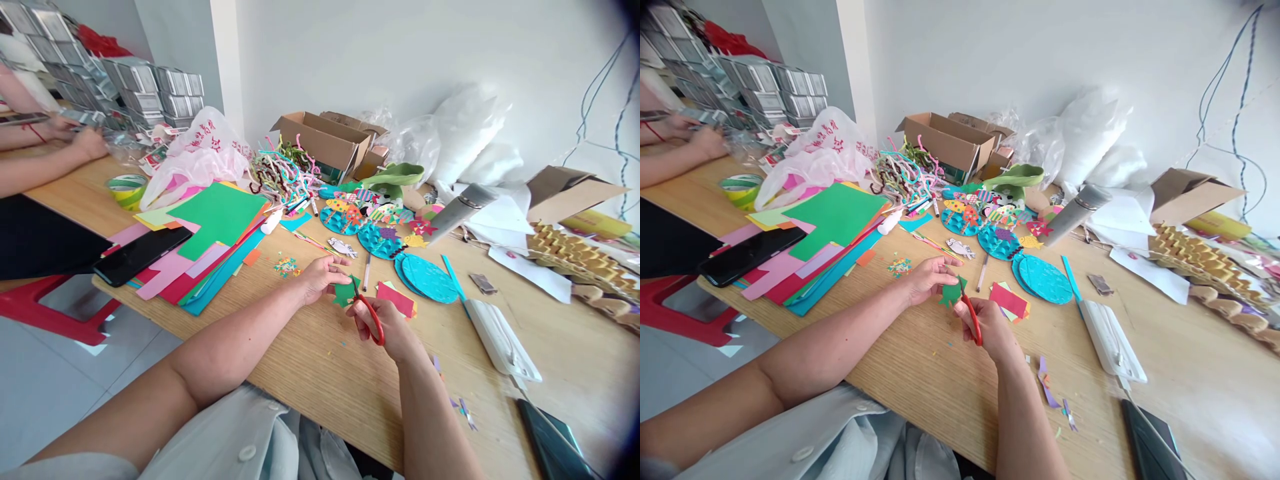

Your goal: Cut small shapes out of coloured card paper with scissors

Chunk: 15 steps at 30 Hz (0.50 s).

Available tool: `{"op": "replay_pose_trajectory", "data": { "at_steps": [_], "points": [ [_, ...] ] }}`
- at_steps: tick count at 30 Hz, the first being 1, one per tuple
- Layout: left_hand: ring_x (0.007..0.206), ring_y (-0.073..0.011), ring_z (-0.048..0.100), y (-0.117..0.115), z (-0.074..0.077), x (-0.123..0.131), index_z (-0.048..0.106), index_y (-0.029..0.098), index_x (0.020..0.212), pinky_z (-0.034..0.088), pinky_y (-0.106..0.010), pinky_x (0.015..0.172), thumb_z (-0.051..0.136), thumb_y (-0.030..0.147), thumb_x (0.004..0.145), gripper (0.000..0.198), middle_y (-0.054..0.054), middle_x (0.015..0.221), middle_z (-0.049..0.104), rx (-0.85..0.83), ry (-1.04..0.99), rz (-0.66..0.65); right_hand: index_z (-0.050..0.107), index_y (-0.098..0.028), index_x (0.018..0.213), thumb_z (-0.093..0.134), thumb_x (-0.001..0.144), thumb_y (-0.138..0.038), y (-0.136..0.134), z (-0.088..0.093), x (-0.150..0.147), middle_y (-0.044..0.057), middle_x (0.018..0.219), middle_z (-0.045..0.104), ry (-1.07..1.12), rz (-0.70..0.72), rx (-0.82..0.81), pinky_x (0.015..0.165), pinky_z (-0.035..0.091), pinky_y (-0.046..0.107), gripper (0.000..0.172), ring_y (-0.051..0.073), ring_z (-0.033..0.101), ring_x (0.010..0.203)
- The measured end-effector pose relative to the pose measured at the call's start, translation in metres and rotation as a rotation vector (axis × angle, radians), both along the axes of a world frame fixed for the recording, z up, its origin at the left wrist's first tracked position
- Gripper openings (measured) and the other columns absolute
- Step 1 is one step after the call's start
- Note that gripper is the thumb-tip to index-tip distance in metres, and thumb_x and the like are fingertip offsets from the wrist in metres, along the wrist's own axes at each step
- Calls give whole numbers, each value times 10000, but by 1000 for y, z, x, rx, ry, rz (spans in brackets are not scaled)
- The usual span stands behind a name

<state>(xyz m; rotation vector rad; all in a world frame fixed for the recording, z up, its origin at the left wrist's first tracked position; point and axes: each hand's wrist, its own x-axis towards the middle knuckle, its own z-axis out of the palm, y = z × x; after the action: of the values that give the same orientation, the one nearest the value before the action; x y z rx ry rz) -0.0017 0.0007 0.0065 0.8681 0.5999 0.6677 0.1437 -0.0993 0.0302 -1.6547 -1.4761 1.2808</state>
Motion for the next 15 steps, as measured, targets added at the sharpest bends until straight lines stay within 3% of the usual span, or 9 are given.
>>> {"op": "replay_pose_trajectory", "data": {
  "at_steps": [15],
  "points": [
    [624,-102,586,1,-3,0,542,163,1046,428,-231,603,718,91,567,514,29,715,574,-9,0,-15,461,-192,621,469,789,-640,-1,4,0,1,482,546,-51,51,3,424,311,239,478,127,476,436]
  ]
}}
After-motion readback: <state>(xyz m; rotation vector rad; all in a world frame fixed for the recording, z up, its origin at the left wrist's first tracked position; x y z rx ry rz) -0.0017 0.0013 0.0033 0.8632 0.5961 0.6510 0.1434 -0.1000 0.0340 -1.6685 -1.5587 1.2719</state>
